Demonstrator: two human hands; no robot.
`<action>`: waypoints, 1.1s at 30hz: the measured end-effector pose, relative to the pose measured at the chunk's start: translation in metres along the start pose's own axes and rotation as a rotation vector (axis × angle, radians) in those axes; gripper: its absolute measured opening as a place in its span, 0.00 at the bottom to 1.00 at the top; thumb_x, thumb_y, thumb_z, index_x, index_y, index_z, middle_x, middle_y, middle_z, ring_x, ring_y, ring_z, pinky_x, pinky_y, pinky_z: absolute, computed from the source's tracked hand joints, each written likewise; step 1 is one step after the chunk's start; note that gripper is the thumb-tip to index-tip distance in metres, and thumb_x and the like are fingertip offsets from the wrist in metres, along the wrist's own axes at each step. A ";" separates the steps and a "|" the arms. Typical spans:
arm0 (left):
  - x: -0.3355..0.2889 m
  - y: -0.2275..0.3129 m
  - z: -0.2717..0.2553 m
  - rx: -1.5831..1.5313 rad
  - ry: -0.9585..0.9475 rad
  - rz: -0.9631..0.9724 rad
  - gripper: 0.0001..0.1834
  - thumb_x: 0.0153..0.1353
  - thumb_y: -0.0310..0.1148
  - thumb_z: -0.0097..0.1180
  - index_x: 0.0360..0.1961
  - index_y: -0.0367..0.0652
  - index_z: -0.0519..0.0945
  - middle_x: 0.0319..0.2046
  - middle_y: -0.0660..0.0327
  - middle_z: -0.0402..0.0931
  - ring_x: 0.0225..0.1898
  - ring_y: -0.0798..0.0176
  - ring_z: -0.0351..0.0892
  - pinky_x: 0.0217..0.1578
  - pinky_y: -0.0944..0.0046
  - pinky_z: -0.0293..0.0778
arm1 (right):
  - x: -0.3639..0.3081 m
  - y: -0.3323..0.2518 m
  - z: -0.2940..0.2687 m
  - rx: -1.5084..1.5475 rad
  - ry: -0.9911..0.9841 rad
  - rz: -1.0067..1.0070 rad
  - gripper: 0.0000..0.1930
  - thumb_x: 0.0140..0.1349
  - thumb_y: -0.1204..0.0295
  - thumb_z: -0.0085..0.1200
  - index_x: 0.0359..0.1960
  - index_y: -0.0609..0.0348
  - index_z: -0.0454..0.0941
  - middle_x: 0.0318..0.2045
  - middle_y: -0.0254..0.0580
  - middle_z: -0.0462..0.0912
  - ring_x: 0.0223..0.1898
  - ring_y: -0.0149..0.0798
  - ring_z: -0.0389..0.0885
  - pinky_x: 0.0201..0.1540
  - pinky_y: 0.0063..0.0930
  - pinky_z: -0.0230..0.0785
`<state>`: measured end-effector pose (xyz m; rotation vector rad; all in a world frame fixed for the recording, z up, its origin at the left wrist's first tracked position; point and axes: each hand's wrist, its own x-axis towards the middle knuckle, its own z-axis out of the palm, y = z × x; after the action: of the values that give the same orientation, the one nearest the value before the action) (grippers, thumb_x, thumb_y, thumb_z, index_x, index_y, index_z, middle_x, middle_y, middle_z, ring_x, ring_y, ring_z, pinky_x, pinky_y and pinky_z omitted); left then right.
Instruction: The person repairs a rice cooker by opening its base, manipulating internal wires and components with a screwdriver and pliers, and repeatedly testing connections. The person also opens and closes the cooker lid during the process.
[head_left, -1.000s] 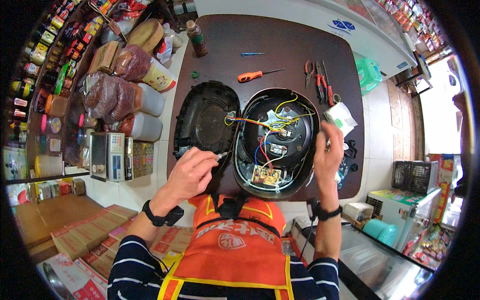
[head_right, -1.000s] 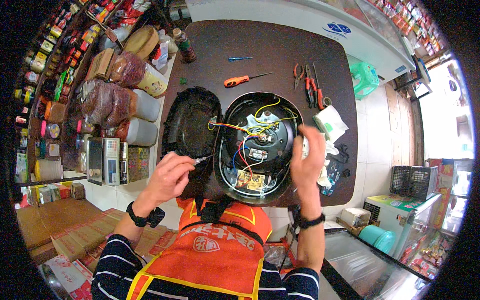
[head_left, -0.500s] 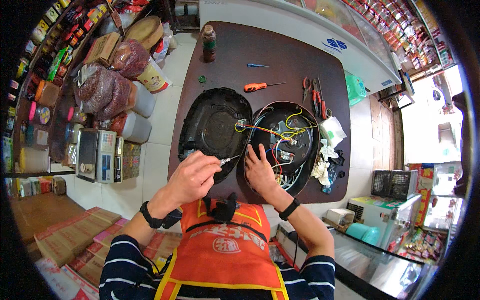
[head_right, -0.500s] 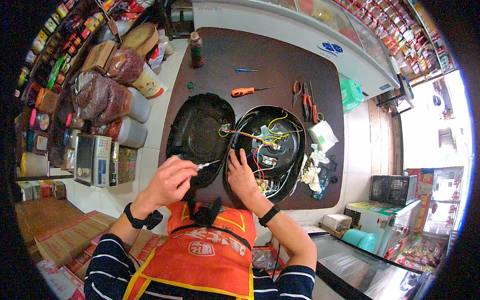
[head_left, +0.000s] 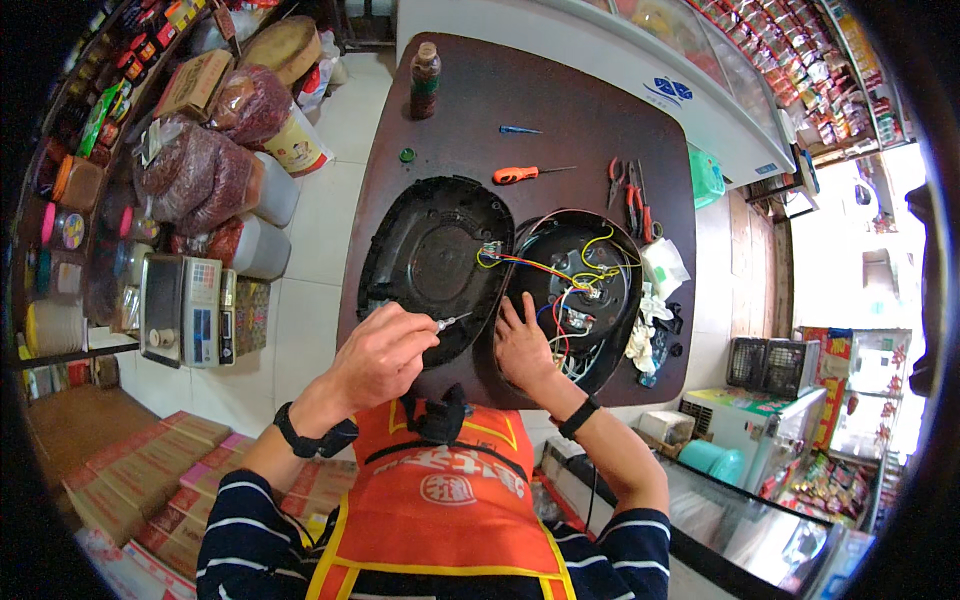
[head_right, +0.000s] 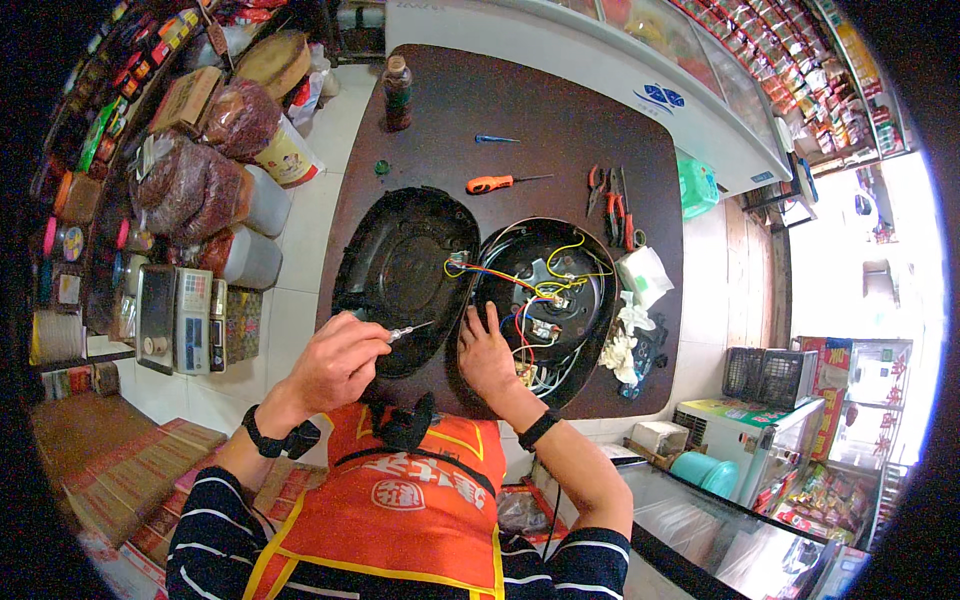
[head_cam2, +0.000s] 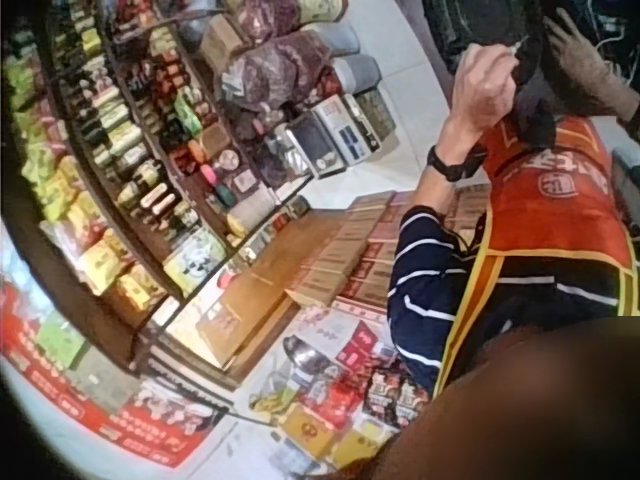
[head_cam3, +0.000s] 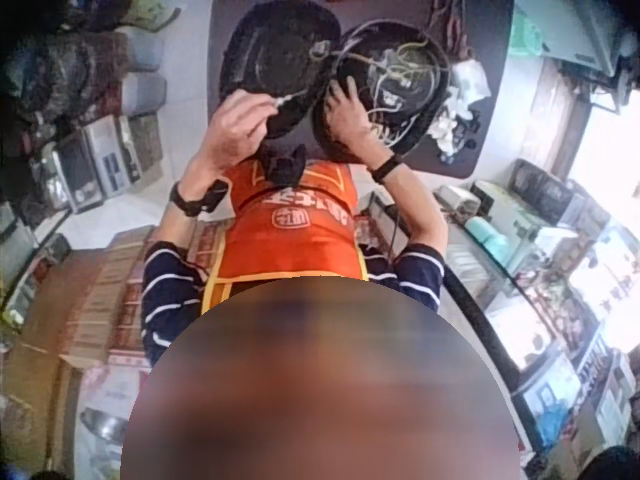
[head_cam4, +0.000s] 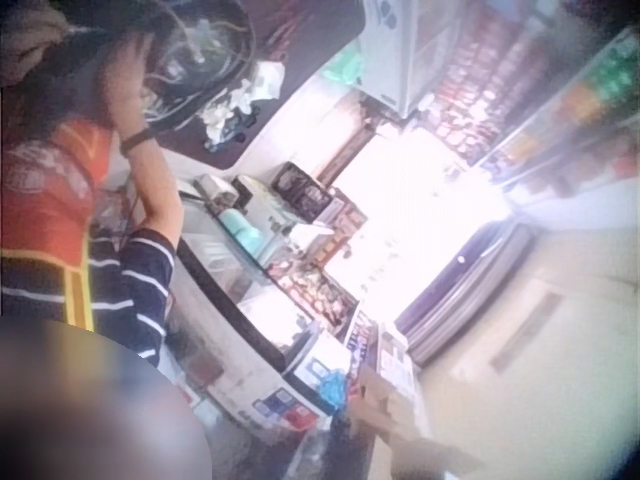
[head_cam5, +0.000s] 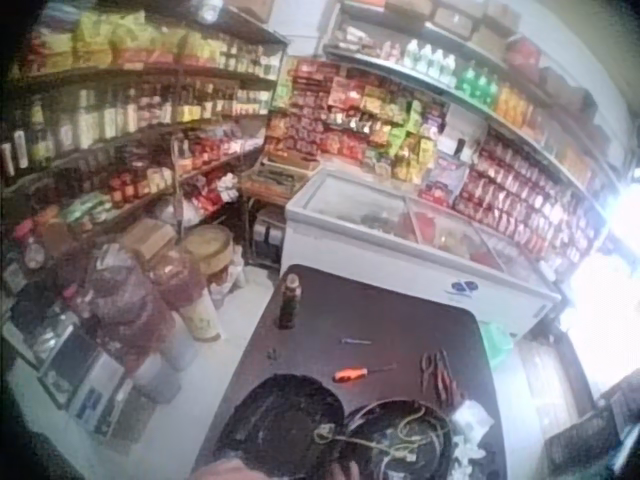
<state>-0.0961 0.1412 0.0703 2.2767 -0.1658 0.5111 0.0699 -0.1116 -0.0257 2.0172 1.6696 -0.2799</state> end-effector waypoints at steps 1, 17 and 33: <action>0.000 -0.002 -0.001 -0.004 -0.003 0.003 0.12 0.56 0.17 0.64 0.42 0.37 0.88 0.47 0.54 0.86 0.44 0.47 0.84 0.49 0.51 0.82 | 0.001 0.000 -0.001 0.029 -0.006 0.008 0.26 0.75 0.60 0.50 0.67 0.61 0.85 0.73 0.46 0.79 0.84 0.56 0.57 0.85 0.77 0.32; 0.008 -0.002 0.008 0.016 -0.013 0.000 0.13 0.54 0.15 0.64 0.41 0.36 0.88 0.47 0.53 0.87 0.44 0.47 0.85 0.47 0.51 0.82 | -0.003 -0.001 0.011 -0.067 0.011 -0.037 0.25 0.70 0.58 0.55 0.62 0.55 0.89 0.72 0.41 0.78 0.85 0.57 0.54 0.86 0.76 0.31; 0.005 0.001 0.008 0.078 -0.068 -0.049 0.13 0.55 0.17 0.67 0.43 0.37 0.88 0.50 0.54 0.87 0.46 0.46 0.84 0.50 0.51 0.83 | -0.078 0.012 -0.057 0.173 0.347 0.311 0.24 0.66 0.63 0.60 0.61 0.61 0.87 0.70 0.40 0.77 0.78 0.51 0.65 0.82 0.76 0.43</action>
<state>-0.0891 0.1348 0.0684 2.3692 -0.1253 0.4218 0.0549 -0.1517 0.0621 2.5335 1.5309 0.0404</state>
